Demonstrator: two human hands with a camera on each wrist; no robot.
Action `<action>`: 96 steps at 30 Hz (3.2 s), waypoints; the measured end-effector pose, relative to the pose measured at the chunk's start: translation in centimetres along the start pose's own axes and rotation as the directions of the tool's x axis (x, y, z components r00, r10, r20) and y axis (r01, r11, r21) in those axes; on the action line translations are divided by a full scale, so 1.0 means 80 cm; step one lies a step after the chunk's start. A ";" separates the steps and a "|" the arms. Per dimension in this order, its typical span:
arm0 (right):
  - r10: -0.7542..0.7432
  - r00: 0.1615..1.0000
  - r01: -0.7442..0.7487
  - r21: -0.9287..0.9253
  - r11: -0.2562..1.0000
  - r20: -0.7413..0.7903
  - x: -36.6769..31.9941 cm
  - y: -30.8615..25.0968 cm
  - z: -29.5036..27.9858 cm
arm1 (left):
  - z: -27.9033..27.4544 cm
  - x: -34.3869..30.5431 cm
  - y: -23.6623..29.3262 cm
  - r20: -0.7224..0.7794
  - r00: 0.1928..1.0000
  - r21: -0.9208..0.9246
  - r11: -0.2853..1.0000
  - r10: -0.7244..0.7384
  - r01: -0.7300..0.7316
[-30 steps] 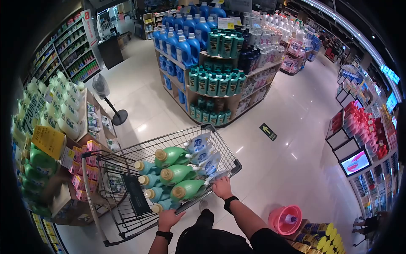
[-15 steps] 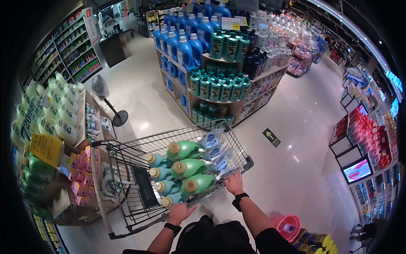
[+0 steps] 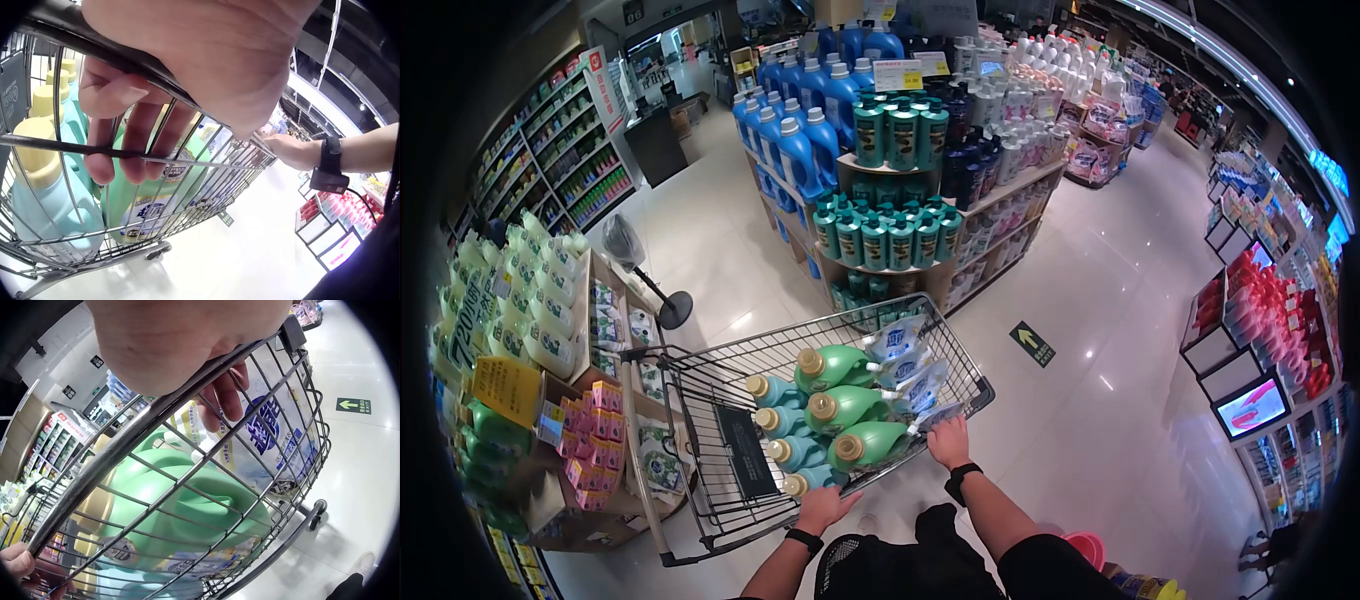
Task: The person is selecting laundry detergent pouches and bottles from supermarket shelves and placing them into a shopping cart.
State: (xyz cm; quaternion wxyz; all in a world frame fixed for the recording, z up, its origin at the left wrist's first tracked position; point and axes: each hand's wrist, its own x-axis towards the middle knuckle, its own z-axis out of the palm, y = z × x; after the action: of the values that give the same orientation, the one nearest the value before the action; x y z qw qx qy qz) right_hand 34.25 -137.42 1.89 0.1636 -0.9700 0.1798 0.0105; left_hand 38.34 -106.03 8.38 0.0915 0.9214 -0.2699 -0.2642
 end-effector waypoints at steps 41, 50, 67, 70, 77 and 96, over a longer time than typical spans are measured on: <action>0.432 0.773 -0.331 0.284 0.900 -0.465 0.064 0.347 -0.140 | -0.198 0.123 0.141 0.153 0.927 -0.335 0.901 0.342 -0.277; 0.594 0.794 -0.458 0.518 0.722 -0.126 -0.025 0.133 -0.143 | -0.273 0.137 0.174 0.144 0.881 -0.086 0.893 0.451 -0.443; 0.563 0.763 -0.499 0.265 0.825 -0.317 -0.028 0.106 -0.153 | -0.170 0.228 0.163 -0.542 0.495 0.108 0.641 0.679 -0.760; 0.416 0.887 -0.247 0.556 0.794 -0.202 -0.060 0.051 -0.226 | -0.162 0.219 0.199 -0.540 0.491 0.107 0.635 0.684 -0.765; 0.127 0.986 -0.166 0.486 0.858 0.112 -0.098 0.026 -0.258 | -0.123 0.211 0.292 -0.570 0.435 0.106 0.587 0.697 -0.802; 0.316 0.916 -0.358 0.145 0.922 0.247 -0.098 0.252 -0.354 | -0.155 0.372 0.391 -0.555 0.485 0.175 0.665 0.675 -0.726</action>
State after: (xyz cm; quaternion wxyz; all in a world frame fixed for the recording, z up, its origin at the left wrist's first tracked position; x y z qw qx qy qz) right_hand 18.74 -161.62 23.01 0.2687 -0.8973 0.3258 0.1285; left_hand 52.21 -148.19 15.54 0.3065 0.7595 -0.5686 0.0776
